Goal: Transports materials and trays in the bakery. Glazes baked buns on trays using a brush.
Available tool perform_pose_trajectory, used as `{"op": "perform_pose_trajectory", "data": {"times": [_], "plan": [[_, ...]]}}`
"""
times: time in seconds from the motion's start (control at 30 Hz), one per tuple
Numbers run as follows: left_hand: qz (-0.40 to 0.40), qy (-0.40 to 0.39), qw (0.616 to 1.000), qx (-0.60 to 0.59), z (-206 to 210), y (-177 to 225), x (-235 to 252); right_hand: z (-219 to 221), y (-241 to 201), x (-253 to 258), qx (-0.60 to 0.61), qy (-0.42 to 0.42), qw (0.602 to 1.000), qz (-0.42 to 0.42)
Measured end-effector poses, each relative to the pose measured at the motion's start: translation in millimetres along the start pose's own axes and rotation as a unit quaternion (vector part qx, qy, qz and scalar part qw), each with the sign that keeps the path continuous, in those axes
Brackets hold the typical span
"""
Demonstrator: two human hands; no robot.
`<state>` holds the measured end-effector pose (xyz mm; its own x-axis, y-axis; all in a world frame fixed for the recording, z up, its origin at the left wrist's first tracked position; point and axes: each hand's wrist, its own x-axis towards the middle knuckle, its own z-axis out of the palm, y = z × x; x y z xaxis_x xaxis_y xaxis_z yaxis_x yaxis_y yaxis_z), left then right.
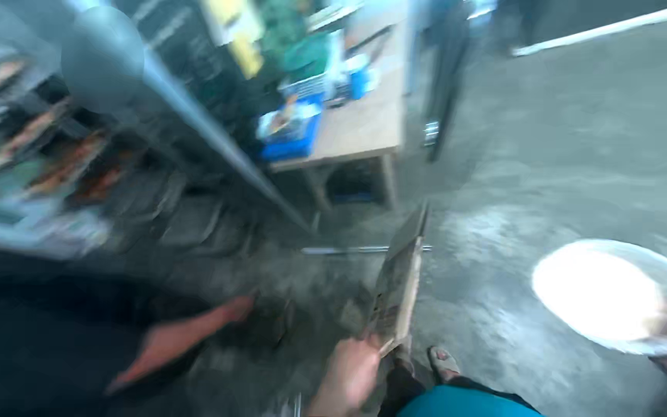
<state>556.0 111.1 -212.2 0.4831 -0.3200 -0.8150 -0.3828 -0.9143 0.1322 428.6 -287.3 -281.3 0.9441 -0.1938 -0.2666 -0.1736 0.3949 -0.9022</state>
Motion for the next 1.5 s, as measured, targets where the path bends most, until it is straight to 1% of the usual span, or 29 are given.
{"op": "perform_pose_trajectory", "data": {"times": [0.07,0.13,0.23,0.33,0.43,0.5,0.6,0.77,0.9,1.0,1.1,1.17,1.27,1.37,1.5], "plan": [[0.013,0.011,0.999,0.036,-6.2,-3.4,33.5,22.7,-9.4,-3.9,0.017,0.126,0.992,-0.022],[0.025,0.024,0.998,0.058,-12.3,-4.4,71.9,27.9,-11.6,-4.7,0.029,0.201,0.979,-0.038],[0.053,0.016,0.995,0.089,-21.9,18.8,125.4,16.4,-14.7,-9.3,0.072,0.25,0.964,-0.046],[0.096,-0.017,0.985,0.14,-46.6,68.1,173.9,-5.4,-13.9,-8.4,0.108,0.29,0.948,-0.077],[0.146,-0.019,0.976,0.163,-82.4,128.7,232.4,-41.5,-18.2,0.6,0.13,0.332,0.929,-0.098],[0.159,-0.008,0.978,0.134,-121.8,176.5,262.9,-72.9,-26.0,10.4,0.14,0.358,0.918,-0.101],[0.153,0.008,0.986,0.071,-186.9,250.3,305.0,-126.5,-45.5,29.0,0.127,0.38,0.911,-0.098],[0.165,0.073,0.983,-0.028,-264.0,345.8,379.2,-215.2,-97.7,70.1,0.127,0.396,0.905,-0.095],[0.173,0.121,0.975,-0.065,-320.9,406.5,423.7,-279.1,-136.3,121.5,0.13,0.404,0.899,-0.108],[0.17,0.14,0.975,-0.042,-376.7,444.8,466.1,-331.8,-165.2,174.8,0.145,0.408,0.893,-0.124],[0.165,0.126,0.978,0.016,-442.3,482.0,511.6,-386.6,-196.5,233.9,0.129,0.417,0.889,-0.139],[0.175,0.104,0.977,0.055,-494.9,511.4,546.1,-428.1,-219.2,276.0,0.121,0.43,0.881,-0.155],[0.186,0.069,0.976,0.089,-585.0,554.5,603.0,-482.4,-258.6,335.8,0.131,0.48,0.853,-0.155],[0.209,0.059,0.974,0.068,-678.8,595.9,647.2,-534.3,-306.7,384.3,0.137,0.517,0.831,-0.153],[0.243,0.086,0.966,-0.017,-804.8,649.3,686.9,-596.4,-355.3,449.6,0.164,0.52,0.825,-0.15]]}}
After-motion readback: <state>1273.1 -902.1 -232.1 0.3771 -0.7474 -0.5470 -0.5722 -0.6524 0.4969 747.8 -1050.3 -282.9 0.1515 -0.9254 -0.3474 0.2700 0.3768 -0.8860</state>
